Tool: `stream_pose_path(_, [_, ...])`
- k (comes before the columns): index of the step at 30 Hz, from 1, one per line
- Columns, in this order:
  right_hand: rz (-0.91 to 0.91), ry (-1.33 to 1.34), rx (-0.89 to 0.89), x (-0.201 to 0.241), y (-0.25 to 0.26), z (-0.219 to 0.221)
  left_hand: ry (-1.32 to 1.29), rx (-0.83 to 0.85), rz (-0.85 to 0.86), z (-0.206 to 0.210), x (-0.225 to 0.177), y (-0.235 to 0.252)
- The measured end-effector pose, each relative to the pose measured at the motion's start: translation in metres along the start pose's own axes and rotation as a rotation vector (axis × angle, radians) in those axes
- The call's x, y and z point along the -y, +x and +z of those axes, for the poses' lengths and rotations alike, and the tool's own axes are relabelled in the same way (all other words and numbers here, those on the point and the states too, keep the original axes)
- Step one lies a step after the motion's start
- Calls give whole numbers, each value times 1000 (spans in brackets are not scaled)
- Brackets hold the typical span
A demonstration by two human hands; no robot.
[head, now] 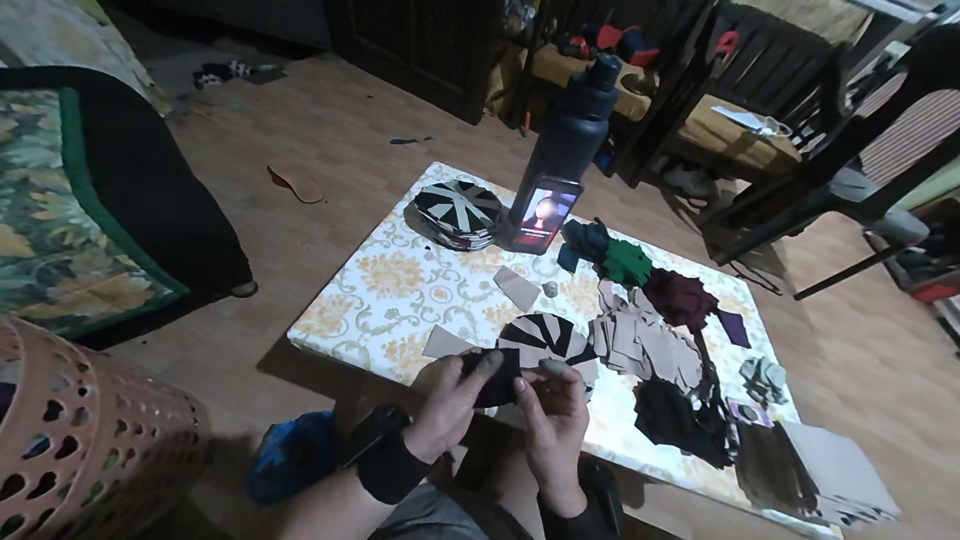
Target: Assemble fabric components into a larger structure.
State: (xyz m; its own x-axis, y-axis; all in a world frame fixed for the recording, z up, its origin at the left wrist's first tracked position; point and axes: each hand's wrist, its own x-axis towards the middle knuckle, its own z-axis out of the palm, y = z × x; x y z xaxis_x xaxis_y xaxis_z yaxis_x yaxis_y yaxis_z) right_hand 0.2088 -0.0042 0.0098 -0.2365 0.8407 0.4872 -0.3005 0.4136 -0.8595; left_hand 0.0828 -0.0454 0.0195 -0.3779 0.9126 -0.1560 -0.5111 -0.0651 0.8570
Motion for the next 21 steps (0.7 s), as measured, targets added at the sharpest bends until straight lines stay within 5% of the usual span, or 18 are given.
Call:
stream_pose_path(7, [-36,-186,49,12,34,-27,-23,53,-41,-6,-15,13])
stream_pose_path(14, [4,-275,409,22,67,-47,-102,58,-92,-9,-35,29])
stream_pose_path(21, [256,-386,681,-3,78,-59,-94,4,-98,-12,-31,31])
